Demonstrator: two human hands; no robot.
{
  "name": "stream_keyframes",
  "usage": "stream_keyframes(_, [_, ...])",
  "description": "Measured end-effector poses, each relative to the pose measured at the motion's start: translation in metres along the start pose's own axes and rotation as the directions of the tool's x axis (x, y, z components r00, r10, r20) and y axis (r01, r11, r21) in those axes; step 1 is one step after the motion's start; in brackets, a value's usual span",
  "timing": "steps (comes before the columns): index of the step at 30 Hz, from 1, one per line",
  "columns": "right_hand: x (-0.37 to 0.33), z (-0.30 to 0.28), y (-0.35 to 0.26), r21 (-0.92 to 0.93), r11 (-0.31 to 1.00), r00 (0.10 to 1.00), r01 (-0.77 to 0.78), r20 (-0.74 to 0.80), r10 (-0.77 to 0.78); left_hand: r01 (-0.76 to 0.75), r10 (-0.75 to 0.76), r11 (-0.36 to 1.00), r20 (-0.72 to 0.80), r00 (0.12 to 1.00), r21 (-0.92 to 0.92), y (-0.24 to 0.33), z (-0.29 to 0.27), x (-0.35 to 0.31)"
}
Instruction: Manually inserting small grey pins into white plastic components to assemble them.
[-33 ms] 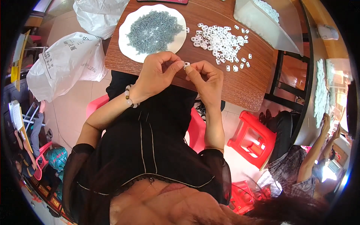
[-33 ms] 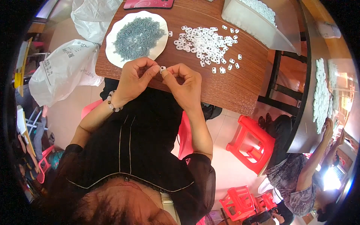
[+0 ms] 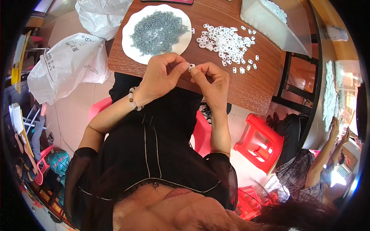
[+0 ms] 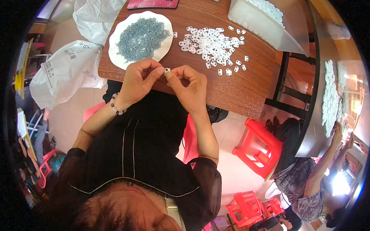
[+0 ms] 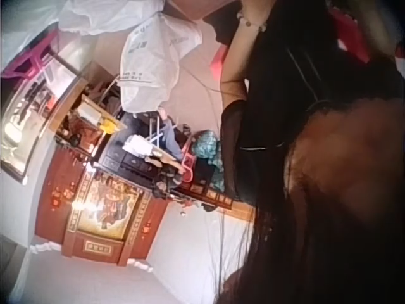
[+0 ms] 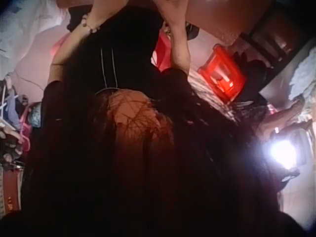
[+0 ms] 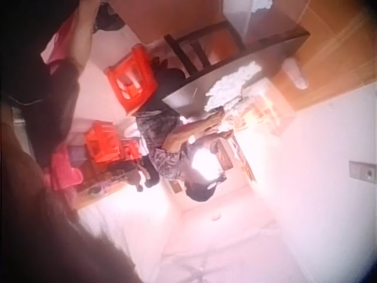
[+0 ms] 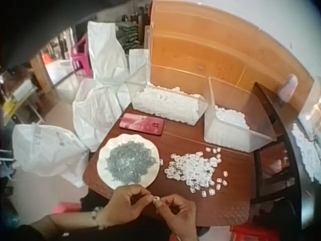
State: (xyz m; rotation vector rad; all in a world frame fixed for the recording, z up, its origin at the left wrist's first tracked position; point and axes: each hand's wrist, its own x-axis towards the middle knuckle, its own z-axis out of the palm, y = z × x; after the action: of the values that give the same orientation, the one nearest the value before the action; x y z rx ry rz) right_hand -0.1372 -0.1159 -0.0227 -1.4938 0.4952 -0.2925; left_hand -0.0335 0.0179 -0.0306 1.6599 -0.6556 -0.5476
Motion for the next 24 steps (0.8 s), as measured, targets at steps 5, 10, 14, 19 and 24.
stream_keyframes(5, [0.0017,0.0013,0.0047,0.010,1.000,1.000,0.006,0.000,-0.006,0.031,-0.029,0.999,0.038,0.999,-0.035,-0.0012,-0.0015,-0.0002])
stream_keyframes(10, [0.0028,0.0035,0.0050,0.065,0.997,0.998,0.037,-0.050,-0.034,0.081,-0.071,0.979,0.057,0.996,-0.186,-0.0006,-0.0030,0.0052])
stream_keyframes(14, [0.0032,0.0029,0.0081,0.127,0.991,0.994,0.045,-0.104,-0.032,0.101,-0.091,0.970,0.058,0.994,-0.219,-0.0008,-0.0059,0.0072])
stream_keyframes(19, [0.0026,0.0045,0.0084,0.117,0.992,0.992,0.055,-0.116,-0.041,0.113,-0.100,0.969,0.069,0.993,-0.219,-0.0011,-0.0077,0.0059])
stream_keyframes(24, [0.0022,0.0049,0.0090,0.121,0.990,0.993,0.074,-0.099,-0.062,0.091,-0.079,0.967,0.056,0.995,-0.240,-0.0029,-0.0049,0.0048])
